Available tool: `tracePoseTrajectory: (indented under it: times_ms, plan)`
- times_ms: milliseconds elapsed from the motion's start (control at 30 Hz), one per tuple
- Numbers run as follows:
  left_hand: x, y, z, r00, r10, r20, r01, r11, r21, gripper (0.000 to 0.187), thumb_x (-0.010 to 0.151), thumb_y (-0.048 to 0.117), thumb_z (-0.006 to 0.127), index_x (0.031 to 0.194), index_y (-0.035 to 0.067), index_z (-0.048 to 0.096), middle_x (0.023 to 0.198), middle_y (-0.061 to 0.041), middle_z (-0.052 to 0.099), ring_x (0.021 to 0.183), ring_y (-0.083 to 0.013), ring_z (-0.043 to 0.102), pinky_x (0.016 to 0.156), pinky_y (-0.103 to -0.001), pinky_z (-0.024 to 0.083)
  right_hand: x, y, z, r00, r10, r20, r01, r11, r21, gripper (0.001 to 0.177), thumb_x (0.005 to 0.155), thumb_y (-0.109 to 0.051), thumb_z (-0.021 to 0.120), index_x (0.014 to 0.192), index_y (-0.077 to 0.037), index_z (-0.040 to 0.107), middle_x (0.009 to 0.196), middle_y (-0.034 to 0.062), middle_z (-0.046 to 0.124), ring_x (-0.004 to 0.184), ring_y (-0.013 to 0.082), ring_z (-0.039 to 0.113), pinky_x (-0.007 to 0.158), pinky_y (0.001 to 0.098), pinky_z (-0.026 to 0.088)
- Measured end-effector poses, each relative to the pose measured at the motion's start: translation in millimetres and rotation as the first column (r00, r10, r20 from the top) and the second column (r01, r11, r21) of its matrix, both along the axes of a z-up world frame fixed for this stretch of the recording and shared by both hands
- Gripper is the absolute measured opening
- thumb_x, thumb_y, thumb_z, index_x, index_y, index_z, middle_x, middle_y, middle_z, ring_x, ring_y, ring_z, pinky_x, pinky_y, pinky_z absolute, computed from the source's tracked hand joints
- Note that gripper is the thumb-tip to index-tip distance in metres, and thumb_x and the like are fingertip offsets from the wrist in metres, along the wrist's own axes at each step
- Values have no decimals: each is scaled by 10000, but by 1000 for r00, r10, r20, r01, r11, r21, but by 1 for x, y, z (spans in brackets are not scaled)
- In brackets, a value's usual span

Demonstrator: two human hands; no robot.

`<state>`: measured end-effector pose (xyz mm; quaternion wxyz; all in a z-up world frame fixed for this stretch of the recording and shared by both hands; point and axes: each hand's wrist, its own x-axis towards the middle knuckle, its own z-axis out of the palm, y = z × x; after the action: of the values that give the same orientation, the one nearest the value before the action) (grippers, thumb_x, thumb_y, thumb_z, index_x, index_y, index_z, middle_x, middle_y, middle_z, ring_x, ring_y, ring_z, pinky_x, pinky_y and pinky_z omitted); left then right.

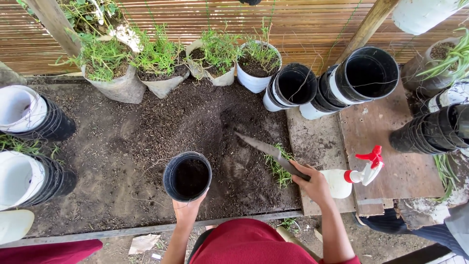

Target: Planting a small seedling into a pot with soil using a hand trowel

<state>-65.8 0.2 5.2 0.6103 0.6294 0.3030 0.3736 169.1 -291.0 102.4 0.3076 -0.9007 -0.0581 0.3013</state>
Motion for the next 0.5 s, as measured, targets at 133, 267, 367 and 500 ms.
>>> tracePoseTrajectory:
  times_ms: [133,267,367,500]
  plan:
    - [-5,-1,-4,999,25,-33,-26,999,-22,915,568,19,919,1382,17,500,1371,-188,596,1318,-321,554,1105,-410,531,-17,9,3,974,225,-20,-226,962,-156,575,879,-271,738,1409,-405,560,1603,50,424,825,153,745,735,246,609]
    - [3,-7,-3,994,-28,-106,33,999,43,918,569,64,934,1361,-8,476,1342,-222,596,1293,-360,564,1120,-449,491,-28,64,-5,916,402,14,-398,911,-111,453,915,-278,720,1362,-335,672,1370,158,615,1244,430,608,1018,531,515]
    - [10,-13,-1,983,-64,-173,82,992,99,927,570,103,948,1344,-29,455,1318,-251,596,1272,-394,572,1133,-482,456,-20,72,-15,912,388,133,-385,922,-46,464,903,-284,721,1354,-376,665,1255,87,695,1147,403,664,953,514,542]
    - [26,-20,0,955,-115,-275,165,972,168,951,571,161,968,1318,-61,424,1281,-294,596,1240,-444,583,1152,-531,404,-16,39,-2,975,207,80,-210,977,25,471,904,-338,727,1363,-419,661,1284,93,705,1174,392,664,930,473,574]
